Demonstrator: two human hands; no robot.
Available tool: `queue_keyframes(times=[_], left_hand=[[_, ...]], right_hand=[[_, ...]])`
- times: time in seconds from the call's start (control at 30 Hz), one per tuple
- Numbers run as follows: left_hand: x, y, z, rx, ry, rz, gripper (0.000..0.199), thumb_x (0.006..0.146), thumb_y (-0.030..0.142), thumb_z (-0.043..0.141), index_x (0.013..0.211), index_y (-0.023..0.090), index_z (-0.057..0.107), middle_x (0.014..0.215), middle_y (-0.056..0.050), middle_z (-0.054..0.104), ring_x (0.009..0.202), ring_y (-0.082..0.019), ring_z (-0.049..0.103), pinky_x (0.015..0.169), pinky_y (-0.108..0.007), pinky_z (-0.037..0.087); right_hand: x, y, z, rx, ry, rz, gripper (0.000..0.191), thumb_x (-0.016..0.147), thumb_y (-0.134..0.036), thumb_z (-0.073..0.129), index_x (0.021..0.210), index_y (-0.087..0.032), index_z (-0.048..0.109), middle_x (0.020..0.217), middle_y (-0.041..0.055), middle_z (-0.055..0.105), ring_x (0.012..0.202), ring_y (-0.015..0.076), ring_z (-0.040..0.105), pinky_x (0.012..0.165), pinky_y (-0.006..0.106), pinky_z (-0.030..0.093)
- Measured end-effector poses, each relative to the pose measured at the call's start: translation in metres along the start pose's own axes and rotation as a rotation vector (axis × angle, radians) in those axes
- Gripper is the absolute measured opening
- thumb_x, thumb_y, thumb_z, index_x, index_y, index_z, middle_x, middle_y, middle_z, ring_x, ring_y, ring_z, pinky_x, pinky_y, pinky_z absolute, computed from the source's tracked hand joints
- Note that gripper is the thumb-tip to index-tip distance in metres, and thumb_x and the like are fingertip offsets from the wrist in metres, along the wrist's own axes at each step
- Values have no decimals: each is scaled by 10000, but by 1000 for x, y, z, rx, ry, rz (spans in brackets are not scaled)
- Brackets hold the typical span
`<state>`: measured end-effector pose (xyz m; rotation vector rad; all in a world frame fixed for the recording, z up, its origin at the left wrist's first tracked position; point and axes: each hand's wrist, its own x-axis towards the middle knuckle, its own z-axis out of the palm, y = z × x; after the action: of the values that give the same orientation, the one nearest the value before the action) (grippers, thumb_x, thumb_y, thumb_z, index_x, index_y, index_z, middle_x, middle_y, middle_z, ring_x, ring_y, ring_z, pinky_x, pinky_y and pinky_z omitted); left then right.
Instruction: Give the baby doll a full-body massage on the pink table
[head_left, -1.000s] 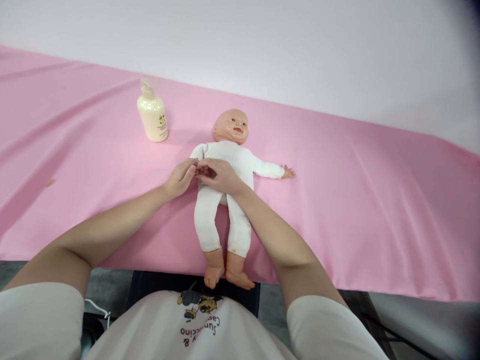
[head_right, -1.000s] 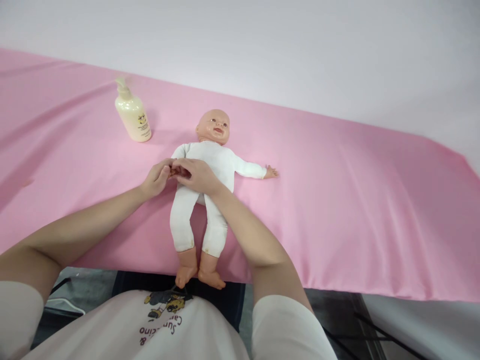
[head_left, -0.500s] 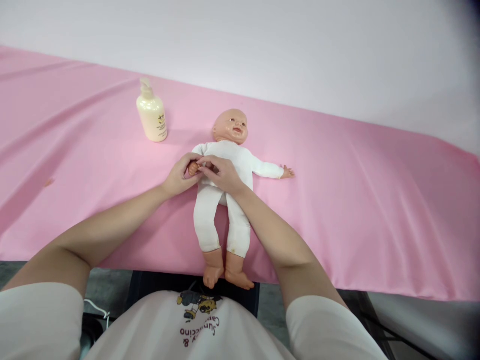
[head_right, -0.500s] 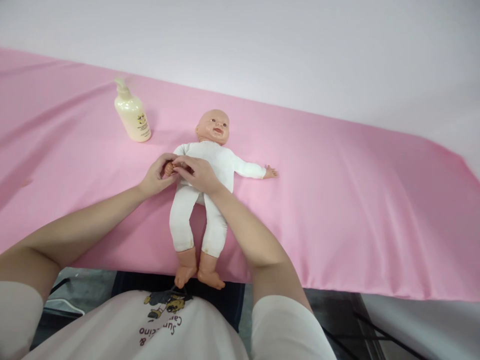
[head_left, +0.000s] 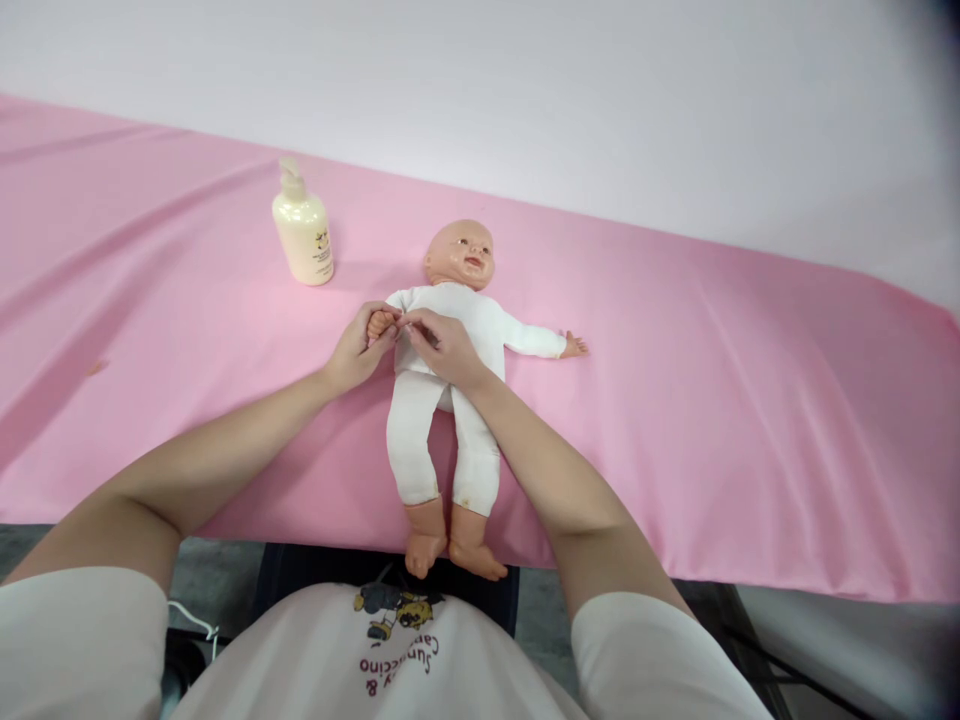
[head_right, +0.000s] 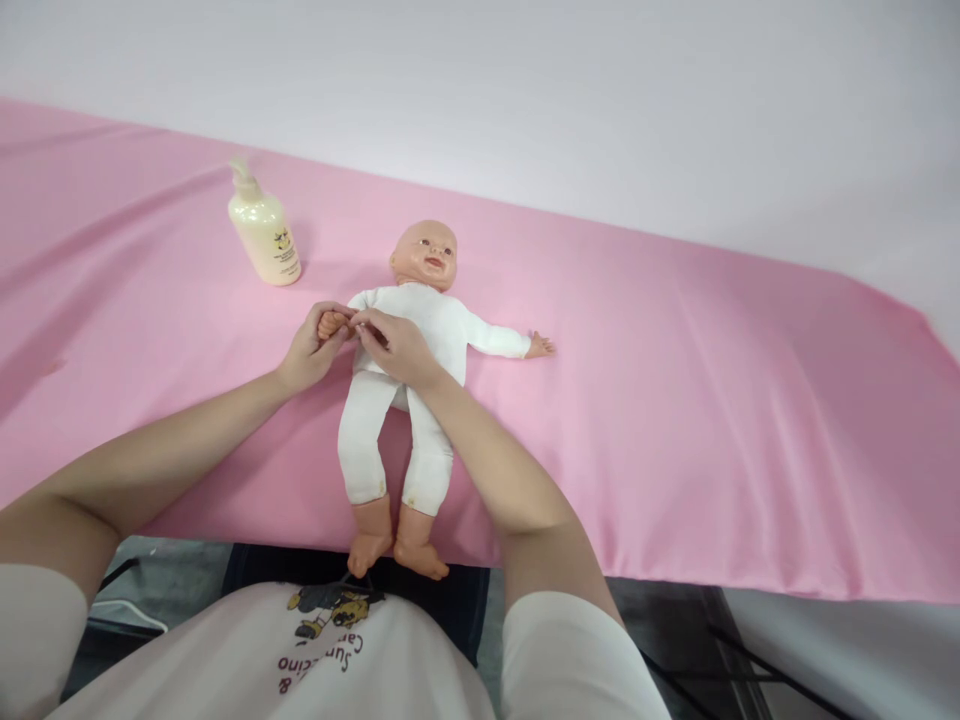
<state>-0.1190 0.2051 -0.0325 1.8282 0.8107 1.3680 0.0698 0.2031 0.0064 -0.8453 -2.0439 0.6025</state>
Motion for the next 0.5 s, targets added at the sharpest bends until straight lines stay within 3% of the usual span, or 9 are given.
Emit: queue_keyframes(times=[0.3, 0.5], left_hand=[[1, 3, -2, -33, 28, -38, 365, 983, 532, 545, 1145, 206, 538, 1135, -102, 678, 1017, -173, 655, 946, -345, 535], [1, 2, -3, -12, 29, -75, 335, 920, 520, 633, 1027, 203, 624, 952, -60, 695, 887, -177, 653, 840, -331, 537]], right_hand=[[2, 0, 0, -26, -48, 21, 204, 961, -273, 467, 975, -181, 649, 761, 0, 633, 638, 112, 501, 664, 247, 388], [3, 1, 1, -18, -68, 17, 209, 937, -256, 477, 960, -167, 664, 783, 9, 656, 635, 111, 502, 667, 251, 389]])
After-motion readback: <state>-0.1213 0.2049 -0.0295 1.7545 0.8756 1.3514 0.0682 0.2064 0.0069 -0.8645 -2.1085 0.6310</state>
